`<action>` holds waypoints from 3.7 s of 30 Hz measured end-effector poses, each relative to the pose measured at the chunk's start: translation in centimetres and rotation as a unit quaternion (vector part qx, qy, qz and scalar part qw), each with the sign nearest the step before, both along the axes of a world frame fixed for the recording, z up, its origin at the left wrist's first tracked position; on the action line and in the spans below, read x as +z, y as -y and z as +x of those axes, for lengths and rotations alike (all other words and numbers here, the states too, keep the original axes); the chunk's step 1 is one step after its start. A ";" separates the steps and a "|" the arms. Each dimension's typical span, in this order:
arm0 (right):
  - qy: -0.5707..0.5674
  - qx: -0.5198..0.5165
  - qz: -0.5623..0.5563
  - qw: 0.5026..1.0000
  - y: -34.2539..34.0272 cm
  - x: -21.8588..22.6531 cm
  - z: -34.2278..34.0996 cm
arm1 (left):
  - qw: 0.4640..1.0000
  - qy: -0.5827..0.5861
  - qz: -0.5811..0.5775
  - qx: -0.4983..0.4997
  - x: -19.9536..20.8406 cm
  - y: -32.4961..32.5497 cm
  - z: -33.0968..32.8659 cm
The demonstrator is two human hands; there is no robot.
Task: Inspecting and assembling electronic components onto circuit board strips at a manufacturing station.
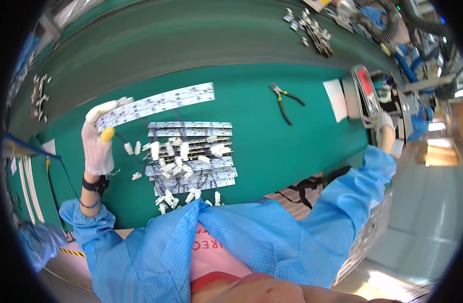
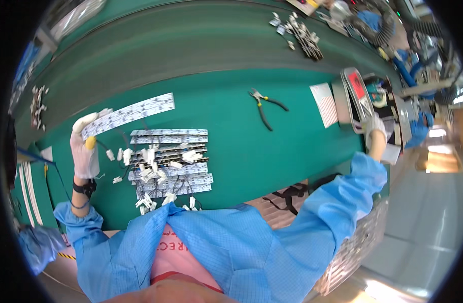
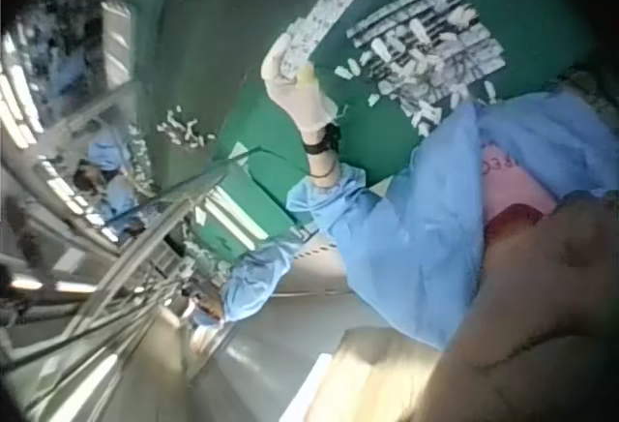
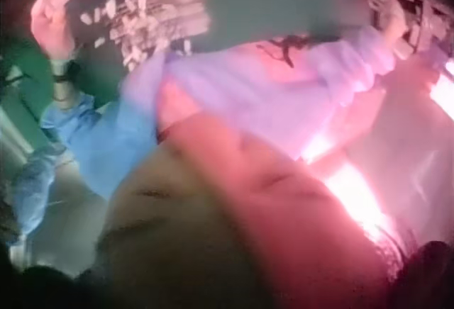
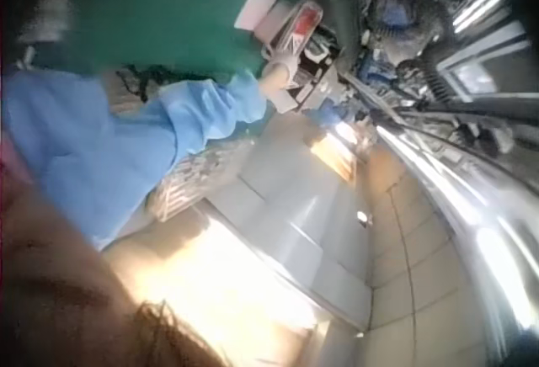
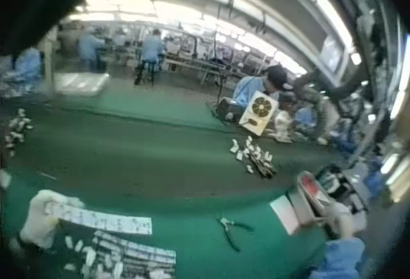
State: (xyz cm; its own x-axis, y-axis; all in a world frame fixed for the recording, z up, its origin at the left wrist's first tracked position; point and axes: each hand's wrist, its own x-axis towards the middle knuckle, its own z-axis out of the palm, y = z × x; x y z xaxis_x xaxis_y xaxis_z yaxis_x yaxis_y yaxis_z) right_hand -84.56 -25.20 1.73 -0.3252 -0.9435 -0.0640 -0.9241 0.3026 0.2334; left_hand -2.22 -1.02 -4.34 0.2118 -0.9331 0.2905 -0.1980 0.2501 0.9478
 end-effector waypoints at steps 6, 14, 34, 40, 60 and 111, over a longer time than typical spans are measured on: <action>0.018 0.083 -0.066 0.994 -3.4 3.2 9.3 | 0.999 0.017 0.007 0.040 -0.4 -1.6 0.9; 0.290 0.024 -0.204 0.935 -4.4 2.9 9.4 | 0.986 0.134 -0.023 0.093 -2.7 -0.6 2.9; 0.478 0.384 0.066 0.788 -1.8 -5.9 52.0 | 0.950 0.243 0.184 0.068 -3.4 1.5 1.9; 0.461 0.426 0.005 0.778 1.2 -8.7 51.3 | 0.947 0.255 0.187 0.048 -3.5 1.8 2.2; 0.211 0.516 -0.069 0.827 1.2 -8.1 52.2 | 0.948 0.256 0.181 0.048 -3.7 1.6 2.1; 0.212 0.169 -0.260 0.927 9.7 -2.9 22.1 | 0.996 0.001 0.055 0.074 -1.5 -2.4 1.5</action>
State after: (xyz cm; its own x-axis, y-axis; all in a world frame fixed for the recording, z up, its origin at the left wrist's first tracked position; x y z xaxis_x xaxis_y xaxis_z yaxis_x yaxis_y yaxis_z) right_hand -62.44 -34.95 -1.15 -0.0555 -0.9258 0.3740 -0.9621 -0.0505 -0.2679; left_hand -0.77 1.39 -5.80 0.3483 -0.9183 0.1884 -0.2276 0.1121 0.9673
